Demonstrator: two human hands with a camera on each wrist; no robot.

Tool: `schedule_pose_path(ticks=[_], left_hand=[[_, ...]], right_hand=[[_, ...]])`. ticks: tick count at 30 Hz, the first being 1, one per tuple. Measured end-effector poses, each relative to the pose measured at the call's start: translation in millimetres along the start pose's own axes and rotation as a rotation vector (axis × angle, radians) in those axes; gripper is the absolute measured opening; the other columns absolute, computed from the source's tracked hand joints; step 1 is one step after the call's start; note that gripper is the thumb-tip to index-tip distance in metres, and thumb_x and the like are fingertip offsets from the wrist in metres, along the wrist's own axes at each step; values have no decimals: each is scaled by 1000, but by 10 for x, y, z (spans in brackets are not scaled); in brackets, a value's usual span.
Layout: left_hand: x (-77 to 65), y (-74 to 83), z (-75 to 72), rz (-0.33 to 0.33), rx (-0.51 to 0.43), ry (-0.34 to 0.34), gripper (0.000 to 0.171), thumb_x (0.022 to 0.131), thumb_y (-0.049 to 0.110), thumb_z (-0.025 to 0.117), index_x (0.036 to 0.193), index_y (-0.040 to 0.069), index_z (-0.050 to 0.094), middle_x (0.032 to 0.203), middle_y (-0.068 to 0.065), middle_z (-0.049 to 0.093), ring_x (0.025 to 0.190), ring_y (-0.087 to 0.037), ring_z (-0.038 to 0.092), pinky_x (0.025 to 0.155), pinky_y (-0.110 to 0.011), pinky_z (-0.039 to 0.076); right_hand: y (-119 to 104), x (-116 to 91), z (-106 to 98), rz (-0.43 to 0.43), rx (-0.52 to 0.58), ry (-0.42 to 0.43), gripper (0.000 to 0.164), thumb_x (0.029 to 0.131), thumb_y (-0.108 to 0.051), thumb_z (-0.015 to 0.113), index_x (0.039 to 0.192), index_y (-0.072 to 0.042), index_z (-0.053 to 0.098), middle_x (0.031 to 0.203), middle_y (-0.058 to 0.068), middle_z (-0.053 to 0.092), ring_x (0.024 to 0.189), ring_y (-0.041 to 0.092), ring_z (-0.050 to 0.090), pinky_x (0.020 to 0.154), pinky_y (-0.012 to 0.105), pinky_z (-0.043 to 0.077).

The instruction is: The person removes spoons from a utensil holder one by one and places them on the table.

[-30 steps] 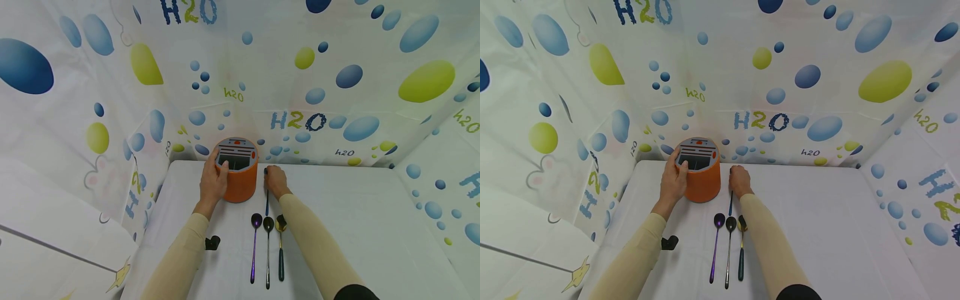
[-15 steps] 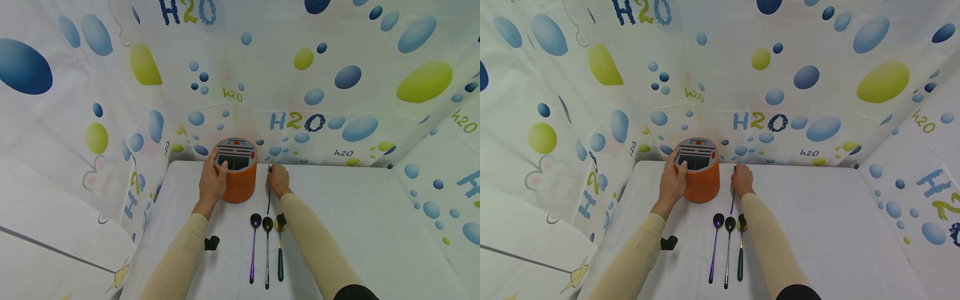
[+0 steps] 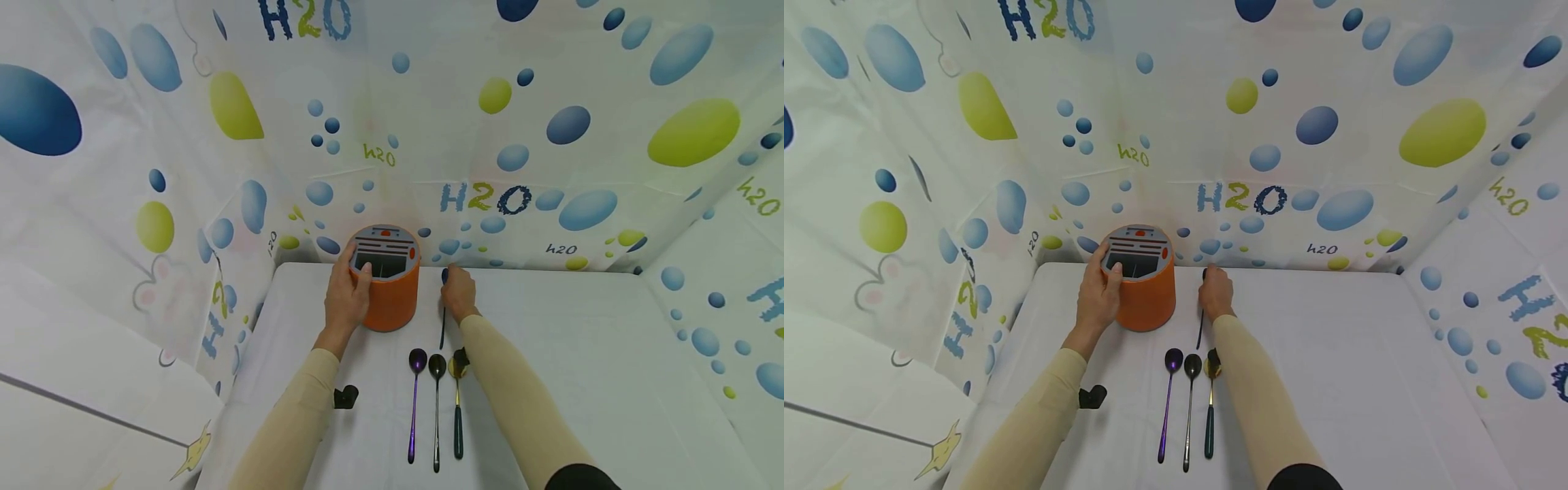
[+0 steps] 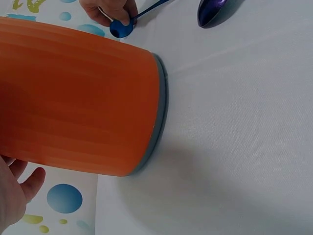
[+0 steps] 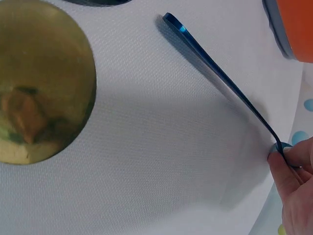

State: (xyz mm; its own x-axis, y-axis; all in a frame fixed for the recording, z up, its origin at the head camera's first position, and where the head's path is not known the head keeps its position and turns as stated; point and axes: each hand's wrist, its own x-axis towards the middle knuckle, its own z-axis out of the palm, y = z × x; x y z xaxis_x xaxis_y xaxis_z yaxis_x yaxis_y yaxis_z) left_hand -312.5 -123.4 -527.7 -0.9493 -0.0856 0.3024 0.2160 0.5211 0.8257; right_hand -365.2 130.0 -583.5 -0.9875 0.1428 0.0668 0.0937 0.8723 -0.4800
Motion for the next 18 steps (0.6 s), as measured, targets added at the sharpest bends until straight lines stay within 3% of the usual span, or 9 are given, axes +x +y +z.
schedule_pose_path(ticks=[6,13,18], left_hand=[[-4,5,6,-5,1,-2,63,105,58,43,163,38,29,156,-7,49,139,-29,49,112,-64,43],[-6,20,10,-3,2,2,62,106,58,42,163,38,29,156,-5,48,140,-28,48,113,-63,43],[-7,16,10,-9,1,4,62,106,58,42,163,40,29,157,-6,48,140,-29,48,113,-64,42]], right_hand=[[19,2,0,11,29,4,27,92,6,62,118,6,64,115,26,73,104,44,72,86,54,60],[95,18,3,47,72,10,44,93,7,56,136,0,63,131,23,69,116,42,69,93,54,59],[101,15,-74,18,98,48,49,90,8,51,135,-1,67,134,20,69,119,40,69,94,53,59]])
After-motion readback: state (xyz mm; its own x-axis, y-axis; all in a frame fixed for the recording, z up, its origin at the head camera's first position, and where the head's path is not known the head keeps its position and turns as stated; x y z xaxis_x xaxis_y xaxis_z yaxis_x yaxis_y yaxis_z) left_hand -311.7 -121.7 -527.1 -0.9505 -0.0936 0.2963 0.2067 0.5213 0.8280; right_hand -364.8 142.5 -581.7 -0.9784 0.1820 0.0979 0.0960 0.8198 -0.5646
